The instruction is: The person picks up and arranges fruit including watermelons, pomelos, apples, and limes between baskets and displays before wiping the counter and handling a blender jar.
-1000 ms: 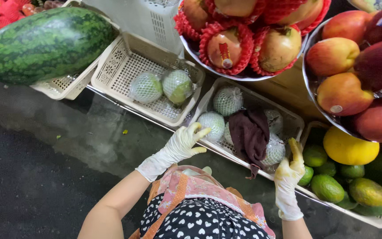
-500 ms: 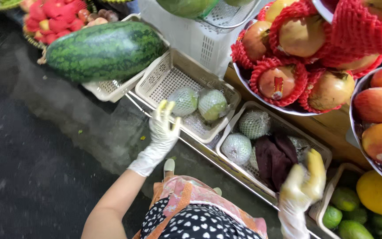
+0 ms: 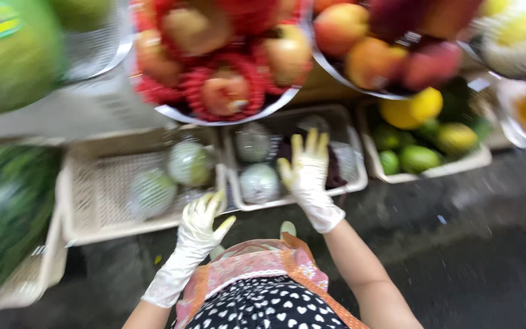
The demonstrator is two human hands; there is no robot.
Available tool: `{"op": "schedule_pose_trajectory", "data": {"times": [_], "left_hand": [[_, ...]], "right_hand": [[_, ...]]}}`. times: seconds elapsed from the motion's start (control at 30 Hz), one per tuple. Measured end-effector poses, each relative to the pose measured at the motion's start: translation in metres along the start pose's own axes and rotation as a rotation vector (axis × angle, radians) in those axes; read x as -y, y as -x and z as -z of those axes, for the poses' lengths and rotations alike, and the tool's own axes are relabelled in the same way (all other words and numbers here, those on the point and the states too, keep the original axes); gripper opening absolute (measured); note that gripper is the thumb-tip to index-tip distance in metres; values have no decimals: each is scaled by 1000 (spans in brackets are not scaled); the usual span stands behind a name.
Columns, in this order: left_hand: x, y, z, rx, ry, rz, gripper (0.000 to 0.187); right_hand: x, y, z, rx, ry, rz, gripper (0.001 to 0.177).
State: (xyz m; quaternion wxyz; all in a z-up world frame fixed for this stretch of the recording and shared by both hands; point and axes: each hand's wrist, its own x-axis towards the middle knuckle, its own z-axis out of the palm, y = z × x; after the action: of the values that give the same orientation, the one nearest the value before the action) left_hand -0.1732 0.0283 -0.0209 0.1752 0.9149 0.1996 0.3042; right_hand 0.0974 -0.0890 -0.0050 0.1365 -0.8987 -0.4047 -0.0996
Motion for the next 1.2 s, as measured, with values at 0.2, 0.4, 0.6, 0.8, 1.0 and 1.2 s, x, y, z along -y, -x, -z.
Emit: {"op": "schedule_pose_trajectory", "data": {"times": [0.2, 0.4, 0.6, 0.8, 1.0, 1.2], "left_hand": [[1, -10, -37, 278, -261, -4, 66], [-31, -34, -27, 217, -33, 223, 83], [-97, -66, -13, 79, -369, 218, 92], [-181, -104, -72, 169, 466, 332, 49], [-215, -124, -167, 396, 888, 389, 49], [-237, -175, -244, 430, 1244, 527, 69]], "right_hand": [[-25, 30, 22, -272, -78, 17, 68], [-70, 17, 14, -222, -206, -37, 24], [-124, 31, 3, -316, -1188, -246, 20], [-233, 42, 73, -352, -784, -312, 41], [-323, 80, 136, -401, -2012, -920, 54], [-383, 109, 102, -586, -1331, -887, 40]]}}
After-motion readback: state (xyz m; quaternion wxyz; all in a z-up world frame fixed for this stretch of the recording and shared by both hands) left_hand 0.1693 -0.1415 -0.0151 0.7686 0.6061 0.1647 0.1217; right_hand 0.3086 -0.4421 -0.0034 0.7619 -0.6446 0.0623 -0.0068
